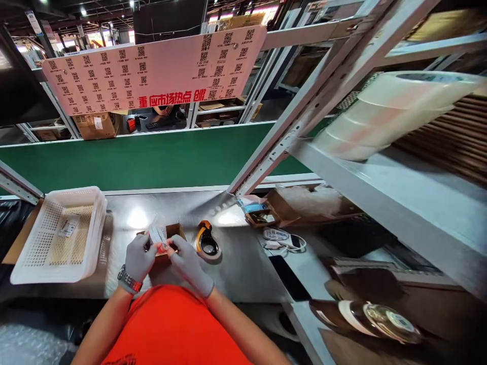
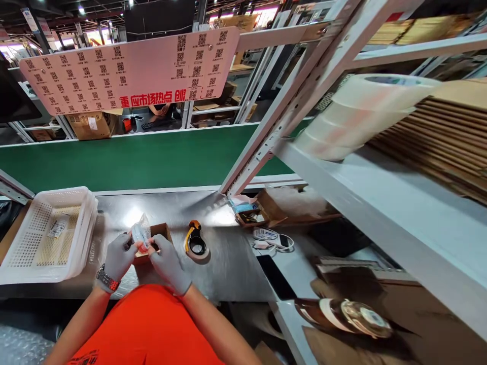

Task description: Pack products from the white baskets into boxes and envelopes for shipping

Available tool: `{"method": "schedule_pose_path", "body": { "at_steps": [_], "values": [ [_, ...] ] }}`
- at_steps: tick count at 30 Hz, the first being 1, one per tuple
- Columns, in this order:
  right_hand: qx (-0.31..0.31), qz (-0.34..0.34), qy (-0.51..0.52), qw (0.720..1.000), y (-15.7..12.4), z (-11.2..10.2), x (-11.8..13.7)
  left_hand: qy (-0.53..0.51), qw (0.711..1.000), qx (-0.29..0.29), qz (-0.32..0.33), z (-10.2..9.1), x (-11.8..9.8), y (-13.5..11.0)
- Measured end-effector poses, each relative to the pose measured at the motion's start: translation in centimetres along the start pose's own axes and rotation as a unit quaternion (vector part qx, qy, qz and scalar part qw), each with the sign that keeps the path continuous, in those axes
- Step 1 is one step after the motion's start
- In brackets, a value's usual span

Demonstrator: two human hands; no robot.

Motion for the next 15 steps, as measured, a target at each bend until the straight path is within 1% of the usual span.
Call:
{"method": "schedule_pose_path", "body": {
  "at_steps": [2,5,8,10,12,15],
  "values": [
    [0.002,0.032,0.017,0.999,0.0,0.2,-0.7,0.006,1.0,0.001,-0.005,0.2,0.0,0.2],
    [0.002,0.086,0.083,0.993,-0.3,0.6,-2.2,-0.007,1.0,0.009,-0.005,0.3,0.0,0.4],
    [0.019,0.158,0.168,0.973,-0.7,1.3,-3.9,-0.036,0.999,0.013,0.017,-0.1,-0.2,0.3],
    [0.033,0.191,0.203,0.96,-1.0,1.8,-4.5,-0.058,0.998,0.017,0.015,-0.2,0.1,0.1],
    [0.044,0.184,0.201,0.961,-0.8,1.9,-4.3,-0.079,0.996,0.036,0.0,0.3,0.5,-0.2],
    [0.042,0.147,0.146,0.977,-0.5,1.6,-3.4,-0.096,0.991,0.089,-0.009,1.6,0.7,-1.0]
  ]
}}
Point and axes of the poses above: each hand's wrist, its own y-axis towards the middle knuckle, its own z-axis out of the palm, x = y × z, the point moved 10 cm from there along y, towards the middle knuckle, and after that the axes turned 9 degrees about -z, right-handed, at the moved point
